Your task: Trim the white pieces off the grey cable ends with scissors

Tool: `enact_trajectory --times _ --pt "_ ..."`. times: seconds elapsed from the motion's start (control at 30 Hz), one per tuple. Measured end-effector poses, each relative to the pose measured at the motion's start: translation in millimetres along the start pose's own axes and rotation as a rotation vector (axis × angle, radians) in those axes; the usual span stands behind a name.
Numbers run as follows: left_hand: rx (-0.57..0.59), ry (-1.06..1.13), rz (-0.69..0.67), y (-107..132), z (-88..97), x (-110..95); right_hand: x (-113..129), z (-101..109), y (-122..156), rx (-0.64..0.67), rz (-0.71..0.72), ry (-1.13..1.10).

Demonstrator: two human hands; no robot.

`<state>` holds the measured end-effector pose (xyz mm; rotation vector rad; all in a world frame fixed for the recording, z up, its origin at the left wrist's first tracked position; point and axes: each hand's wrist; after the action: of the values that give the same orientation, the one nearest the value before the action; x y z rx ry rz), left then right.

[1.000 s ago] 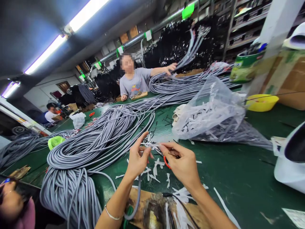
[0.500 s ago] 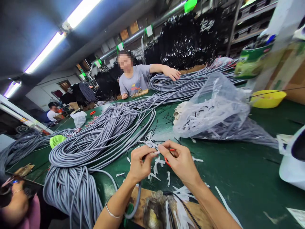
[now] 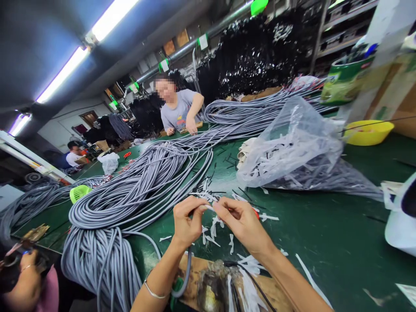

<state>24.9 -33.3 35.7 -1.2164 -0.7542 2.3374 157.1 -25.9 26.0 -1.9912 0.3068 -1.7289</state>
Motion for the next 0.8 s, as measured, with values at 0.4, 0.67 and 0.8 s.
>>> enact_trajectory --times 0.4,0.67,0.8 --pt "-0.133 -0.113 -0.044 -2.7 2.8 2.7 0.8 1.2 6.9 -0.284 0.673 1.012" --pt "-0.163 -0.110 -0.109 -4.0 0.6 1.3 1.8 0.4 8.4 -0.311 0.737 1.127" --pt "-0.150 -0.121 -0.103 -3.9 0.3 2.2 2.1 2.8 8.5 -0.332 0.754 1.093"
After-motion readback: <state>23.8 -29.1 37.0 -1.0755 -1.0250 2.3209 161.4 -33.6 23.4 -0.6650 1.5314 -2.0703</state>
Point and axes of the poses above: each hand's wrist, its own y-axis away from the middle knuckle, its own z-axis out of the back of the hand, x = y × z, and after that the axes turned 10 degrees about z, right-handed
